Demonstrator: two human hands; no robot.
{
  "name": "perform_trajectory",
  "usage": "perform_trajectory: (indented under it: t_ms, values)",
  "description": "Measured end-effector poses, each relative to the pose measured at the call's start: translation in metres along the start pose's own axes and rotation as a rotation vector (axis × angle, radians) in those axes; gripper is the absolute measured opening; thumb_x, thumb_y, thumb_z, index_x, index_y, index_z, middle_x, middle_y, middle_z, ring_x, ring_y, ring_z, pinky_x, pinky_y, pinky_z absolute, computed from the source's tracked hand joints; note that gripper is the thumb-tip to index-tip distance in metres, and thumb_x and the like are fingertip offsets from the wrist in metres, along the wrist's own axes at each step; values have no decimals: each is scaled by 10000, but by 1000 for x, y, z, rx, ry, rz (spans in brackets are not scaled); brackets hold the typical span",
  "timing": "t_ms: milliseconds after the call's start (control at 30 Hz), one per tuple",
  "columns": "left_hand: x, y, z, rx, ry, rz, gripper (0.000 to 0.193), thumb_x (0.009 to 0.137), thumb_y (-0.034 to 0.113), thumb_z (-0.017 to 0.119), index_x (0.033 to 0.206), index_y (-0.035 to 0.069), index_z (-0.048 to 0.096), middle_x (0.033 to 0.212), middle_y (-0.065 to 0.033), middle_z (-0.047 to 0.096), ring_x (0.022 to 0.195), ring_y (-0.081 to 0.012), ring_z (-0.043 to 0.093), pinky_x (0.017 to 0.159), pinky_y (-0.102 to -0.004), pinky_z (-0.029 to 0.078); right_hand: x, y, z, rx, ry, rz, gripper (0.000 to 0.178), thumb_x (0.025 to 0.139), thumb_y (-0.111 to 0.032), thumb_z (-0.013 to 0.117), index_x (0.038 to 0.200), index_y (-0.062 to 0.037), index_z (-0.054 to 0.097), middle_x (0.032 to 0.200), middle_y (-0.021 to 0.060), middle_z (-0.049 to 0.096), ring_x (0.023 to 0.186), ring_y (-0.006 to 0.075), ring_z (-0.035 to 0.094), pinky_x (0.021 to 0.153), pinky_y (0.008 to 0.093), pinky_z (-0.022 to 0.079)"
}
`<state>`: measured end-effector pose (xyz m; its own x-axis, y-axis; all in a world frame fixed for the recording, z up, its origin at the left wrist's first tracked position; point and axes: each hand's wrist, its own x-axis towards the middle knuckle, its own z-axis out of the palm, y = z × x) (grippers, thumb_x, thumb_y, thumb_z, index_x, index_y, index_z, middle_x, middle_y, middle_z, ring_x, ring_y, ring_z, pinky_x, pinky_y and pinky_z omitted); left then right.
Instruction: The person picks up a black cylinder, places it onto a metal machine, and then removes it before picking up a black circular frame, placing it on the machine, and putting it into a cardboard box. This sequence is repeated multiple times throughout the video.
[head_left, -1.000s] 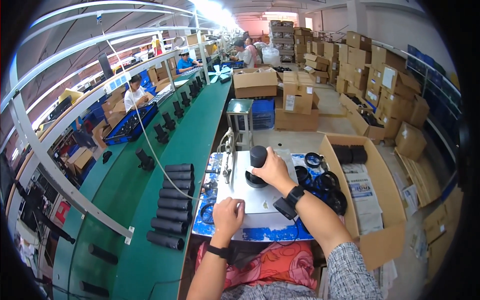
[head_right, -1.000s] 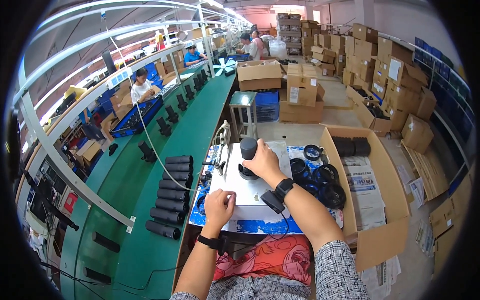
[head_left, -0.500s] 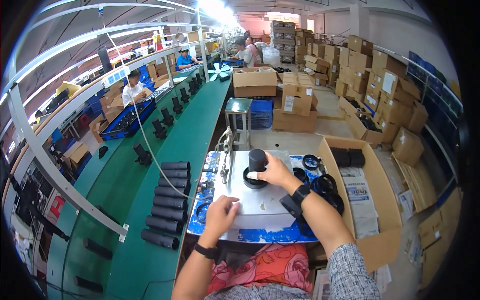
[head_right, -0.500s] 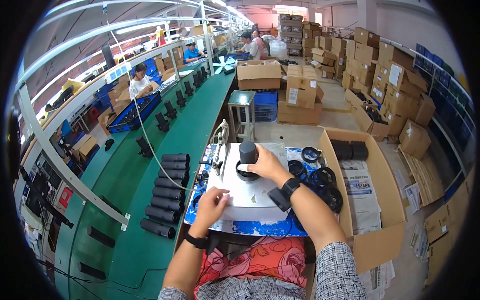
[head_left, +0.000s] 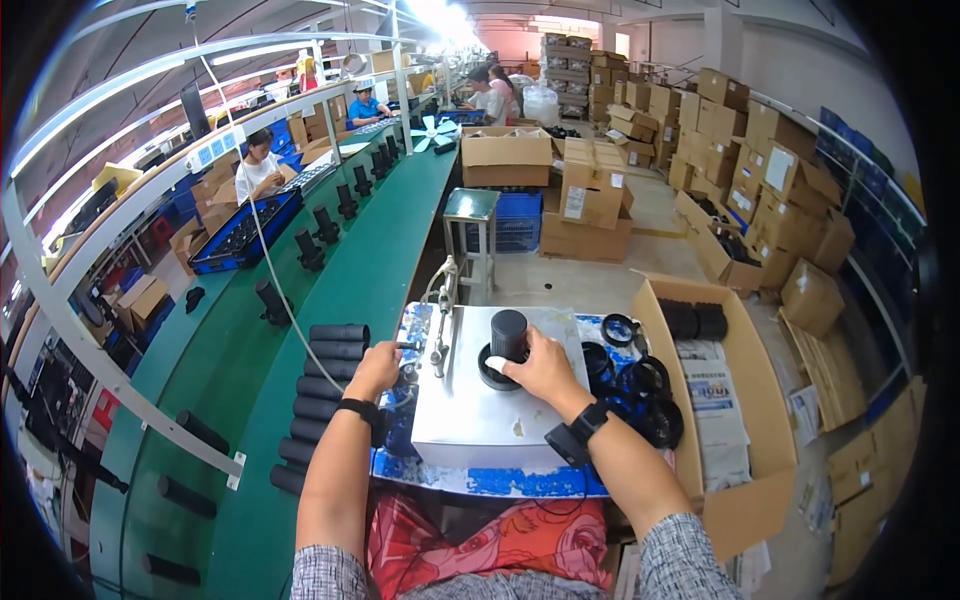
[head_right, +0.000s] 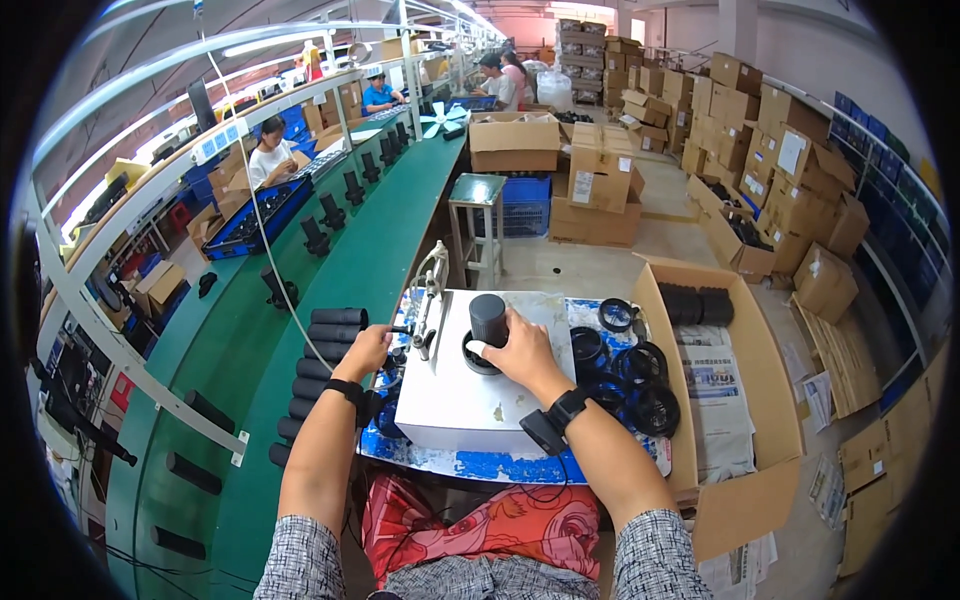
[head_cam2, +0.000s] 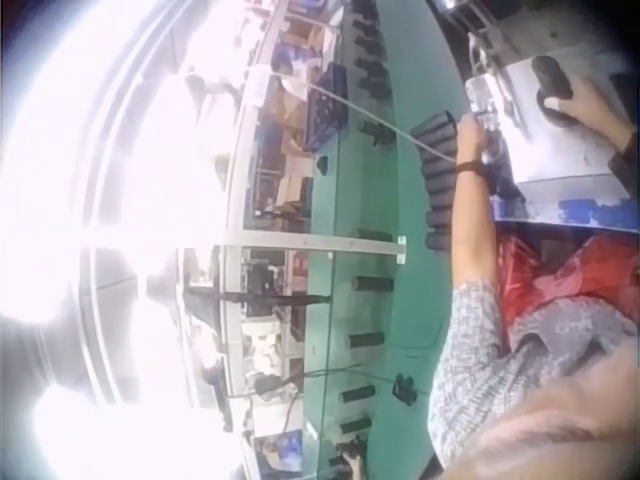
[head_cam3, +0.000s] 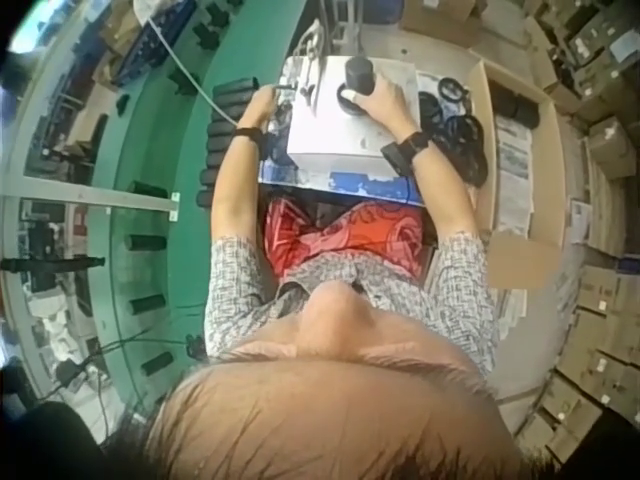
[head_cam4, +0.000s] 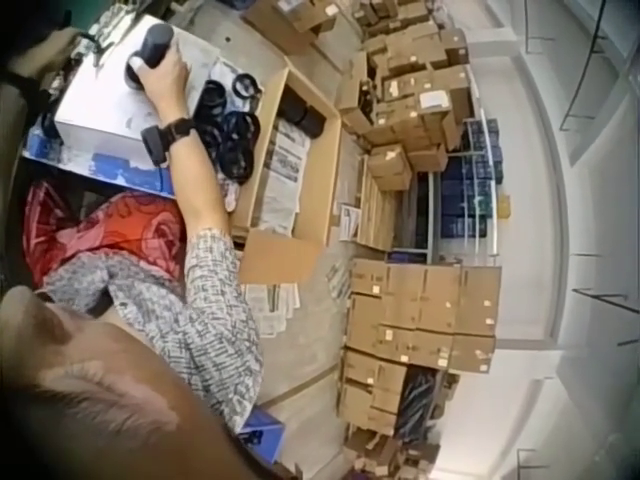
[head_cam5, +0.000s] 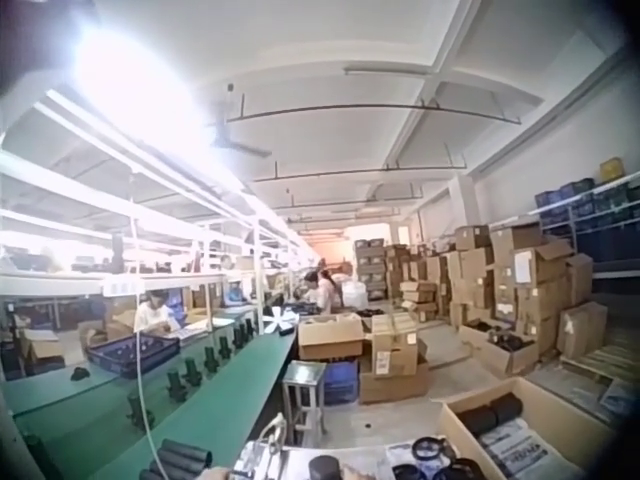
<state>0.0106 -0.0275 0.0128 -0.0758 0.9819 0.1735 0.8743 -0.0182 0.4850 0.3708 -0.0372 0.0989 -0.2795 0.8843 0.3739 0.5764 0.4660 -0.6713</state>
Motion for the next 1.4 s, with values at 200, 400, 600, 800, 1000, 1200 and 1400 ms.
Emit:
perform_trajectory:
  t_ms: [200,400,600,800,1000,1200,1400]
  values:
    - [18,-6,10,128,110,82,318,1048,273,601,1253,45,688,1226,-220,699,1172,-470,659,992,-582,532,1,-5,2,-22,33,10,590,772,-315,900,1212,10,680,1068,214,780,982,373,769,893,435,603]
    - [26,-4,-1,123,-197,-184,372,1105,366,531,1250,81,722,1281,-226,704,1204,-456,664,1006,-553,528,1,-13,9,150,67,-48,487,750,-224,872,1142,-1,687,1032,221,772,983,404,757,893,476,600]
    - [-29,44,-35,17,82,-136,337,1093,298,560,1307,78,701,1329,-183,680,1267,-409,622,1054,-504,494,5,-16,11,104,36,-66,486,747,-245,877,1122,1,689,1020,228,773,954,421,755,866,484,601]
    - [-200,119,-77,-479,403,221,348,988,97,673,1322,1,657,1208,-178,650,1151,-333,634,1015,-395,505,65,22,-85,535,567,-110,453,1026,-255,697,1359,23,567,1252,103,668,1135,233,641,1050,402,499]
    - [-269,157,-138,-401,631,358,499,903,120,799,1363,12,636,1213,-176,678,1113,-331,674,974,-395,535,-24,-181,-85,285,-172,-864,670,738,-347,902,1286,-58,647,1166,147,702,1041,309,672,910,431,500]
    - [-250,139,-133,-323,491,320,741,754,221,932,1382,40,582,1275,-193,674,1155,-348,694,964,-417,565,-87,-171,43,254,-210,-693,658,730,-296,920,1265,-31,644,1165,155,707,1052,370,665,978,499,459]
    - [-185,22,-204,-1,712,-141,562,867,221,813,1341,29,579,1259,-192,661,1139,-341,687,977,-416,557,-108,-121,-3,260,-241,-371,387,831,-164,857,1164,-30,712,1126,152,727,993,327,710,908,436,552]
